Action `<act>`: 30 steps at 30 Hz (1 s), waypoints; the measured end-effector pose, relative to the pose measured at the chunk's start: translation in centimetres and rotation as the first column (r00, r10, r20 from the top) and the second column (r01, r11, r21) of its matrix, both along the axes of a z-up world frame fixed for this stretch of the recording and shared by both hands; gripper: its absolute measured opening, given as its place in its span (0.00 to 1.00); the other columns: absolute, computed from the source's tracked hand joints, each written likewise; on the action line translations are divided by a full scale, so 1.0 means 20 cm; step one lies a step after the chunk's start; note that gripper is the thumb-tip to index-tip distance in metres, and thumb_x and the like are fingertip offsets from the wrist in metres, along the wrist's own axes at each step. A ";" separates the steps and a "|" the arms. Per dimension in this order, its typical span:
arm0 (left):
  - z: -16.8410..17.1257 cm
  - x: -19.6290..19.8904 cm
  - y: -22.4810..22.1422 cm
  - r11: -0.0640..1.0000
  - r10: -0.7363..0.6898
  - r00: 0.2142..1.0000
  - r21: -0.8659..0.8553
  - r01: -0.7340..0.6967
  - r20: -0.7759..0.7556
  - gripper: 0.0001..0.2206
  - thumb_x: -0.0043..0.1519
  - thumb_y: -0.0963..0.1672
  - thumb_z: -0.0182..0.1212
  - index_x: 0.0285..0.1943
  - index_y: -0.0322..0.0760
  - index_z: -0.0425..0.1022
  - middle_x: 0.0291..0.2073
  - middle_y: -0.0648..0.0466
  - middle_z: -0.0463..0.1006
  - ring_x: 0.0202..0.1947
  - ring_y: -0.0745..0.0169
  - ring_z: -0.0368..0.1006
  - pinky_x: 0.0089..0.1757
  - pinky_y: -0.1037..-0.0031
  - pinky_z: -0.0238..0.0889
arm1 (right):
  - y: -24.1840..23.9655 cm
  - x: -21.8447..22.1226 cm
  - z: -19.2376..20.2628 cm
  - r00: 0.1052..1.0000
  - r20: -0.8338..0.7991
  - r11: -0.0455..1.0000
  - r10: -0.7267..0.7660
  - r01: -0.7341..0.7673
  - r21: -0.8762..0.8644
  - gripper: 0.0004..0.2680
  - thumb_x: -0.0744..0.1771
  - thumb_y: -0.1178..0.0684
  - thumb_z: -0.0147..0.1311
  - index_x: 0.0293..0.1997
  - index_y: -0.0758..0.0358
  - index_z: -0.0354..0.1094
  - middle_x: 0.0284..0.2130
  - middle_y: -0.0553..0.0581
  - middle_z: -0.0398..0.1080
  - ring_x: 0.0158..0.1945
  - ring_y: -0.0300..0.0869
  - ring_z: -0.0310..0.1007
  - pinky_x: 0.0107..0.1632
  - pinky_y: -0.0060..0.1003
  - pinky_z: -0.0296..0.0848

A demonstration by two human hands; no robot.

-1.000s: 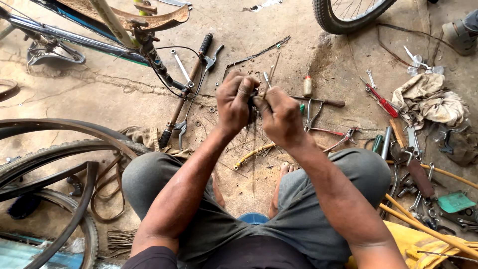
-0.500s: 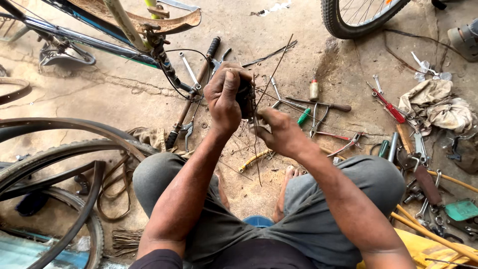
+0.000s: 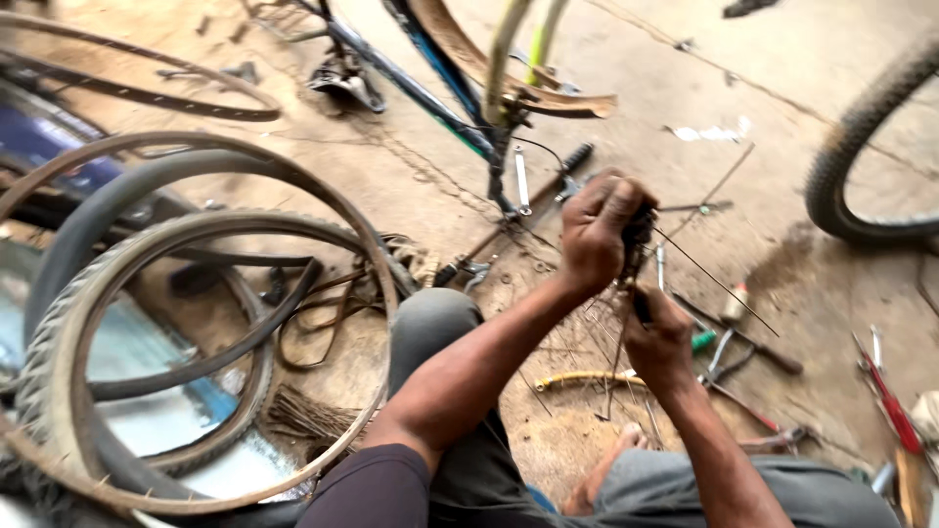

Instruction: The person is repairing a bicycle wheel hub and adjusting spokes by hand while sitting on the floor.

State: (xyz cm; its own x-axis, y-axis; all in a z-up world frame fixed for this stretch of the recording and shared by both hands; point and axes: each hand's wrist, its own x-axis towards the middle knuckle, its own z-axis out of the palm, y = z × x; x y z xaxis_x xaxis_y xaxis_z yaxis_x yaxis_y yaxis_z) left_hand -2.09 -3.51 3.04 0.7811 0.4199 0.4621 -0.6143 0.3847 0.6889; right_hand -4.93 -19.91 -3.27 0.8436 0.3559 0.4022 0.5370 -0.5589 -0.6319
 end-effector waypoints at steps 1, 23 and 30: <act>0.00 0.00 0.01 1.000 0.002 1.000 -0.004 -0.002 0.008 0.17 0.75 0.48 0.52 0.38 0.34 0.76 0.33 0.57 0.71 0.27 0.71 0.67 0.29 0.77 0.63 | -0.01 0.01 -0.03 0.999 0.026 0.999 0.032 -0.031 -0.032 0.04 0.67 0.59 0.61 0.39 0.65 0.69 0.26 0.63 0.71 0.27 0.50 0.73 0.32 0.46 0.70; 0.02 0.03 -0.01 0.991 0.076 0.997 0.107 -0.079 0.033 0.19 0.75 0.49 0.54 0.34 0.33 0.77 0.29 0.57 0.75 0.26 0.75 0.68 0.32 0.79 0.63 | -0.10 0.06 0.08 0.987 -0.119 0.976 0.111 -0.131 -0.176 0.11 0.65 0.46 0.63 0.36 0.64 0.74 0.26 0.57 0.76 0.28 0.41 0.75 0.30 0.37 0.73; 0.00 0.01 -0.02 0.998 -0.023 0.999 0.057 0.021 0.039 0.15 0.73 0.47 0.58 0.36 0.31 0.75 0.27 0.56 0.71 0.23 0.74 0.67 0.28 0.76 0.59 | -0.06 0.08 0.16 0.918 -0.388 0.858 -0.085 -0.131 -0.496 0.07 0.66 0.53 0.63 0.46 0.61 0.78 0.34 0.65 0.78 0.37 0.53 0.77 0.41 0.46 0.73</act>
